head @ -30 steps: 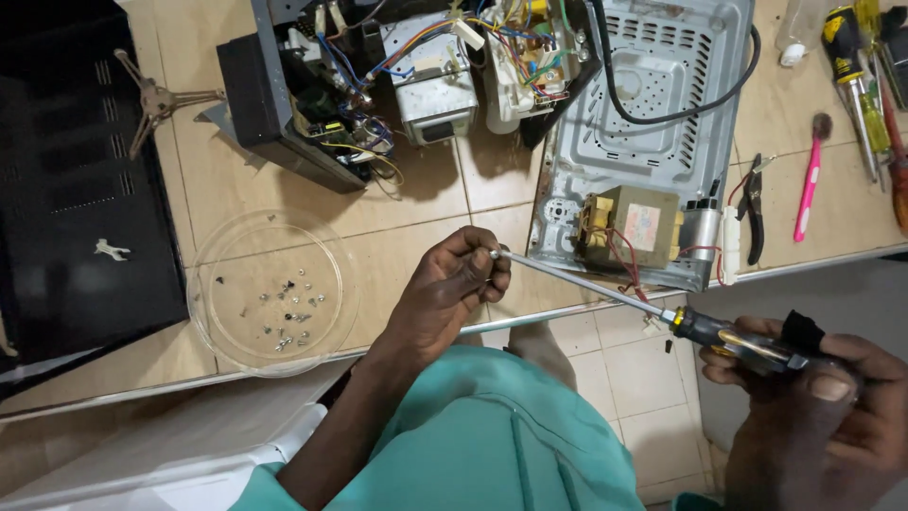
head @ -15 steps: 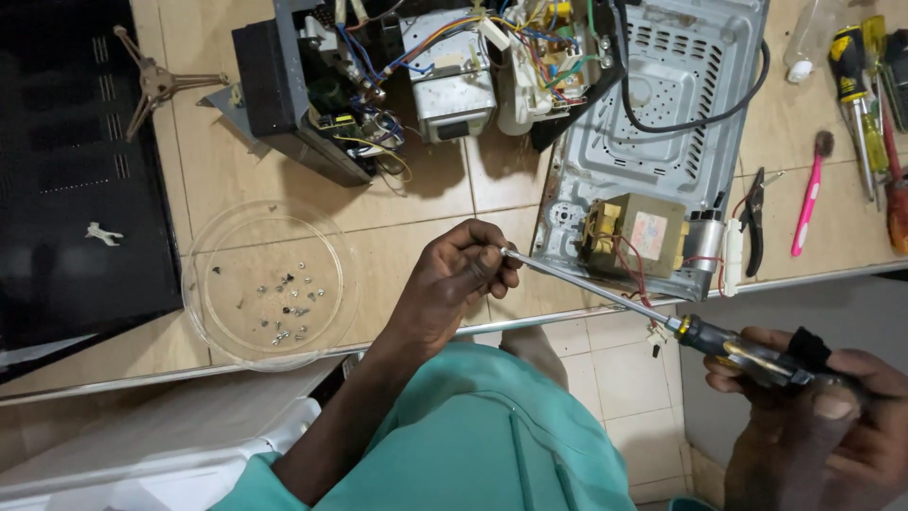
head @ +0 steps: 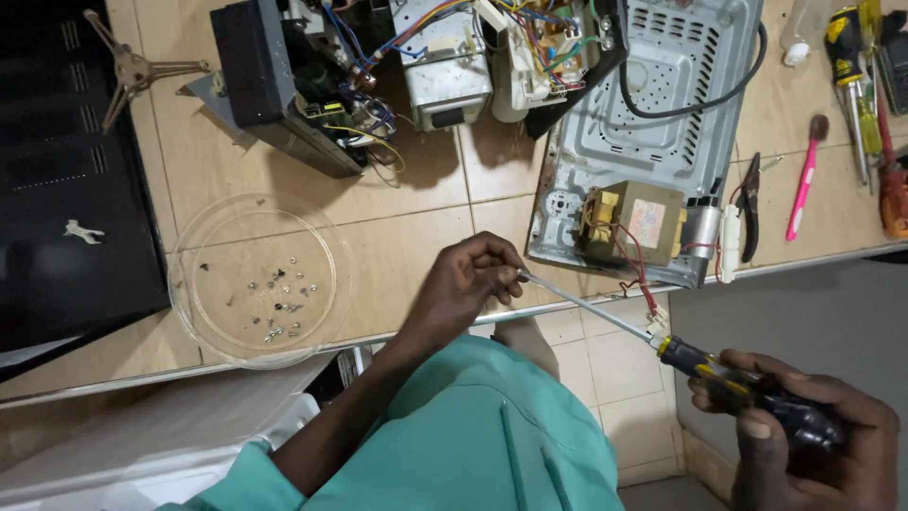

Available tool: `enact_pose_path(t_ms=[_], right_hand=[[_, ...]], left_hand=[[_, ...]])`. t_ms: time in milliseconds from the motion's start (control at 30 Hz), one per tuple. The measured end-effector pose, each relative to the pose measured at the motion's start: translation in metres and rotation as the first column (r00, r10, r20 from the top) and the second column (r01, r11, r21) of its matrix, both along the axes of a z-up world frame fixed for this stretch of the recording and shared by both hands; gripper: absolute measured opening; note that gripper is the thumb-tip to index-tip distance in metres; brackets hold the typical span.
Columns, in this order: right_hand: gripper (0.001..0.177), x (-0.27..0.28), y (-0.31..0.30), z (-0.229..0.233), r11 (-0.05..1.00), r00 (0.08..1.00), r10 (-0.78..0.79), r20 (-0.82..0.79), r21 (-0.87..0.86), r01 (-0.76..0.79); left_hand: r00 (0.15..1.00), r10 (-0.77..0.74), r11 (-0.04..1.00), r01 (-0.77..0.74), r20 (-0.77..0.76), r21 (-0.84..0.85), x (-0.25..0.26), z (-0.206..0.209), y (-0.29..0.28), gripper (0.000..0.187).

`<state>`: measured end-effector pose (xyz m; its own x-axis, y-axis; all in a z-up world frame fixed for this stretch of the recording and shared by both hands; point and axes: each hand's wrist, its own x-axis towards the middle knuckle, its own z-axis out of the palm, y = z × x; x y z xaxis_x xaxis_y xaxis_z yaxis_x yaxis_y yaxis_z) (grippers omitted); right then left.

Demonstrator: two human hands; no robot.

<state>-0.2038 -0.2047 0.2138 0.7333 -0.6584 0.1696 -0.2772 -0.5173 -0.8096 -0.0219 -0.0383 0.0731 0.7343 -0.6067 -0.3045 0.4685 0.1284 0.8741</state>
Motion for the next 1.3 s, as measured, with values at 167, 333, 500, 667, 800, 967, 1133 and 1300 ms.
enact_pose_path(t_ms=[167, 333, 500, 667, 800, 967, 1133, 1300], right_hand=[[0.029, -0.004, 0.005, 0.001, 0.999, 0.999, -0.048, 0.01, 0.008, 0.047], [0.024, 0.002, 0.012, 0.007, 0.998, 1.0, -0.021, -0.008, -0.065, 0.02], [0.03, 0.013, 0.01, 0.001, 0.958, 0.997, 0.075, -0.019, -0.275, -0.078], [0.029, 0.011, 0.001, -0.015, 0.917, 0.995, 0.047, -0.084, -0.393, -0.076], [0.027, 0.015, -0.001, -0.016, 0.86, 0.984, 0.133, -0.121, -0.479, -0.176], [0.026, 0.02, -0.007, -0.02, 0.825, 0.974, 0.127, -0.186, -0.525, -0.208], [0.028, 0.02, -0.011, -0.026, 0.814, 0.974, 0.11, -0.198, -0.545, -0.202], [0.027, 0.023, -0.014, -0.029, 0.825, 0.974, 0.14, -0.179, -0.523, -0.214]], left_hand=[[0.998, -0.069, 0.996, 0.069, 0.0, 0.052, -0.005, -0.009, -0.018, 0.011], [0.976, -0.065, 0.984, 0.028, 0.21, 0.177, -0.008, -0.025, -0.046, 0.018], [0.842, -0.085, 0.965, -0.064, 0.532, 0.255, -0.008, -0.055, -0.072, 0.011], [0.751, -0.1, 0.96, -0.099, 0.652, 0.262, -0.007, -0.072, -0.087, 0.019], [0.705, -0.119, 0.954, -0.114, 0.699, 0.277, -0.007, -0.076, -0.093, 0.019], [0.711, -0.164, 0.926, -0.128, 0.684, 0.356, -0.007, -0.091, -0.093, 0.022], [0.691, -0.146, 0.928, -0.153, 0.708, 0.341, -0.008, -0.095, -0.093, 0.025], [0.69, -0.163, 0.925, -0.142, 0.705, 0.352, -0.006, -0.094, -0.092, 0.023]])
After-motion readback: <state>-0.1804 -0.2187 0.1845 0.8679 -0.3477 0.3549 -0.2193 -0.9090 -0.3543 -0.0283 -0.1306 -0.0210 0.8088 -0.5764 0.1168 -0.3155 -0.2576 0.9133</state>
